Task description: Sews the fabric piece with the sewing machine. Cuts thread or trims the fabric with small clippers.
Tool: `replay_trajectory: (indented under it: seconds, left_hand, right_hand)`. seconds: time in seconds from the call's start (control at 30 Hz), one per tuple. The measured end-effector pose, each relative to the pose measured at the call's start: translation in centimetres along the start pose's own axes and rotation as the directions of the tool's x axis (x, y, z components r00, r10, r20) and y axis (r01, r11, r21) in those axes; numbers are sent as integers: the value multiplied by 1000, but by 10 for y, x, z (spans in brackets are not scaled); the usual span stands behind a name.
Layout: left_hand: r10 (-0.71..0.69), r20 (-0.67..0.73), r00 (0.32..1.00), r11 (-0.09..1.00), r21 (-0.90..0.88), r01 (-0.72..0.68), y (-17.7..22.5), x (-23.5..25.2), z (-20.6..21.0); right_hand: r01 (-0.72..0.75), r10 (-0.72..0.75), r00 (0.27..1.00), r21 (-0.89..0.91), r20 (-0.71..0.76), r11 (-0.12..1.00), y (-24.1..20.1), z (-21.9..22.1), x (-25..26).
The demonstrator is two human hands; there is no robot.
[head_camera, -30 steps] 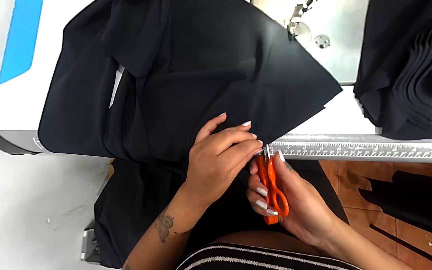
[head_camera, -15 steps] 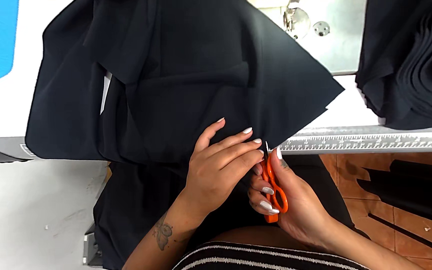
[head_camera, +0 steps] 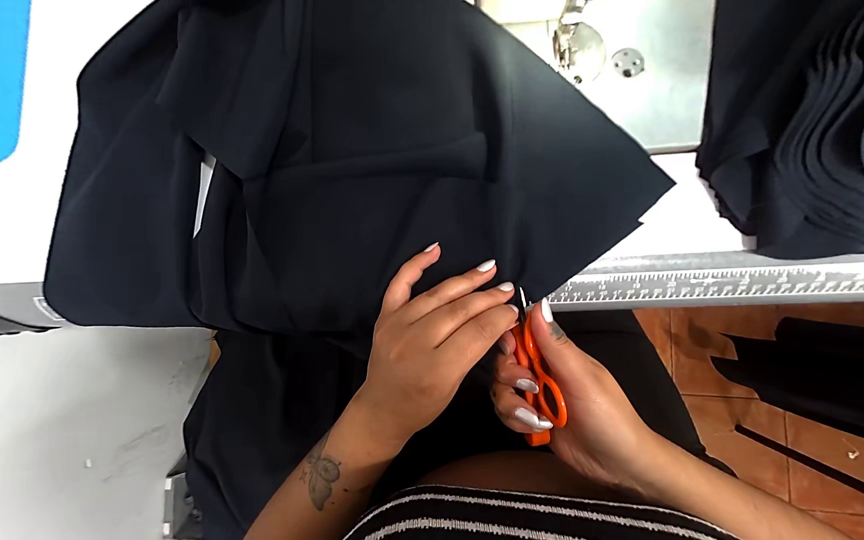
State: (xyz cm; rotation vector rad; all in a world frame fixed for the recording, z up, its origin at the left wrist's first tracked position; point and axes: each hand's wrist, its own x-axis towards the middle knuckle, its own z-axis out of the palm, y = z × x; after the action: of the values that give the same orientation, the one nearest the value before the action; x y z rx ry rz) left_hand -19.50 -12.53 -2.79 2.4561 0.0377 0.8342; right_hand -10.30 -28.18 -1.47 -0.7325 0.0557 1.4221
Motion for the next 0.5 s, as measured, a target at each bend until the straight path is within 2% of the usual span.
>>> replay_trajectory:
  seconds: [0.5]
  left_hand:
    - [2,-4,1000,1000,5,-2,1,-1,0]
  right_hand:
    - [6,-6,1000,-38,-7,999,2,-1,0]
